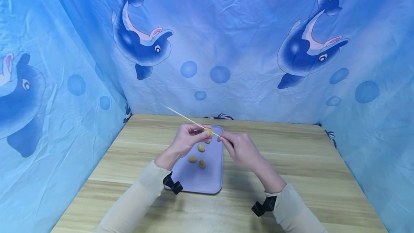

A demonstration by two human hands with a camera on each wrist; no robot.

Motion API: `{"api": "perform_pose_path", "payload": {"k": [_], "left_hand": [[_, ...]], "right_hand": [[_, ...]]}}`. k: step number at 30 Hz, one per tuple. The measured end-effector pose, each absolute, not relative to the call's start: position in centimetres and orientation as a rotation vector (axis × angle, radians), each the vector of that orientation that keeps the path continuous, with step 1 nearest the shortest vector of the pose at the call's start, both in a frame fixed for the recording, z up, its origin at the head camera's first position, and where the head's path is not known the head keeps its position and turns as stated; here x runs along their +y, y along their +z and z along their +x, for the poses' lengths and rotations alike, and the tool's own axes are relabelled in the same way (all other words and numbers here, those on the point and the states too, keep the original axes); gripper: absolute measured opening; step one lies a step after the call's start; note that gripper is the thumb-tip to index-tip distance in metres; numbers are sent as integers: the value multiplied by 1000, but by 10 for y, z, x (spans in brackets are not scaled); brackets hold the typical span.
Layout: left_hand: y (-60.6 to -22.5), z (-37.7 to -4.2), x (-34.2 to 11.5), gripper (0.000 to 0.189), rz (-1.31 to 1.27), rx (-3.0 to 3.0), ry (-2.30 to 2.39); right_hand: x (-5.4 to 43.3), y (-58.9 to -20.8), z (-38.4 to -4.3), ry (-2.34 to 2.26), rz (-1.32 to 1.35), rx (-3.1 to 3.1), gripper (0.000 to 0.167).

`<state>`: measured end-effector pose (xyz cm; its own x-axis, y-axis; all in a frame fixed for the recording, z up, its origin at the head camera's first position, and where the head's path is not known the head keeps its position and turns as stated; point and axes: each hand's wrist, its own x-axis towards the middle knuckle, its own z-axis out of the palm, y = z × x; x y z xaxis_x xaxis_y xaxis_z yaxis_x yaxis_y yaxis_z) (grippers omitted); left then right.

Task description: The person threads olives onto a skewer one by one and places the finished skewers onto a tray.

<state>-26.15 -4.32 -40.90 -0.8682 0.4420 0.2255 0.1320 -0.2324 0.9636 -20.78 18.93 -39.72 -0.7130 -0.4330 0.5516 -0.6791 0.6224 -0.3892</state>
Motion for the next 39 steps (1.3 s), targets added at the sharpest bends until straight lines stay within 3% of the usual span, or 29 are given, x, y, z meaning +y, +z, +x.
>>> {"api": "perform_pose_path", "payload": {"k": [39], "left_hand": [[-409, -258, -36, 24, 710, 1794, 2187]], "right_hand": [[187, -395, -213, 835, 906, -2431, 17]]}}
